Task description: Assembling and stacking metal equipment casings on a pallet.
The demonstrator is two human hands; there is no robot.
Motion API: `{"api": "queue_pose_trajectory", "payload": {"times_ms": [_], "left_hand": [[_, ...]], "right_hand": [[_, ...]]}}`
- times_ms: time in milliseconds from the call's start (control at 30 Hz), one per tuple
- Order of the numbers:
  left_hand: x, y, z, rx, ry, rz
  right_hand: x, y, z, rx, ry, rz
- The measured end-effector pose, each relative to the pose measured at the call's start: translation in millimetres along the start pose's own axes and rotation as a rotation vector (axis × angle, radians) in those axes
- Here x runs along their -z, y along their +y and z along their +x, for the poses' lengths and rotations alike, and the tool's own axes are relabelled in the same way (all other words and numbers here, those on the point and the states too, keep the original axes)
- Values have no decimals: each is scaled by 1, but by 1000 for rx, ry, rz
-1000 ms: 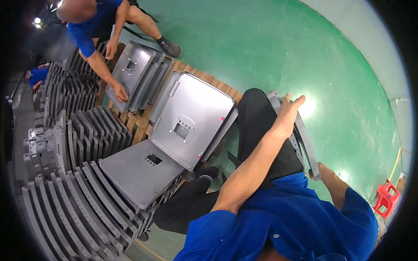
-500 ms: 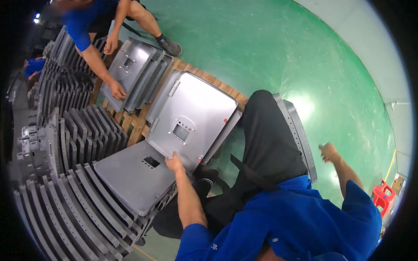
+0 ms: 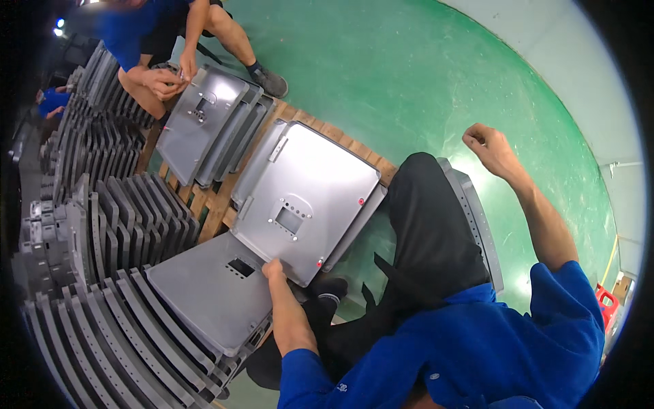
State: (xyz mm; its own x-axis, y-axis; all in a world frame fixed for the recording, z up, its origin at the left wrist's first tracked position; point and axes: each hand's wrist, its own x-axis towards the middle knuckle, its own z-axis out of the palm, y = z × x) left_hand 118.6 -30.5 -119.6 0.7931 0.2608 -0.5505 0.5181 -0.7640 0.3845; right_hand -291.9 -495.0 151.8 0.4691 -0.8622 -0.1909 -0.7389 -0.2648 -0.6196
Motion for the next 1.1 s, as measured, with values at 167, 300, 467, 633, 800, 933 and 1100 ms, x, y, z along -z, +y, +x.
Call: {"api": "queue_pose_trajectory", "payload": {"times_ms": [167,300,467,633,800,933,1100], "left_hand": [[33,-14,2,59,-130,-210],[71,20,-47,21,-522,-484],[116,124,-161,-368,-488,-570],[135,233,-211,-570,-548,-487],[99,340,-299,-533,-629,-453],[79,390,-315,-553,-545,-314],[18,404,-394,-613,-602,-441]], "right_hand": [[-6,-19,-1,19,-45,46],[-6,-21,-9,-21,-52,109],[-8,-28,-15,33,-110,256],[9,-28,-18,54,-50,303],[32,-51,-13,321,52,314],[37,-109,-3,648,150,232],[52,-163,23,652,-87,-81]]}}
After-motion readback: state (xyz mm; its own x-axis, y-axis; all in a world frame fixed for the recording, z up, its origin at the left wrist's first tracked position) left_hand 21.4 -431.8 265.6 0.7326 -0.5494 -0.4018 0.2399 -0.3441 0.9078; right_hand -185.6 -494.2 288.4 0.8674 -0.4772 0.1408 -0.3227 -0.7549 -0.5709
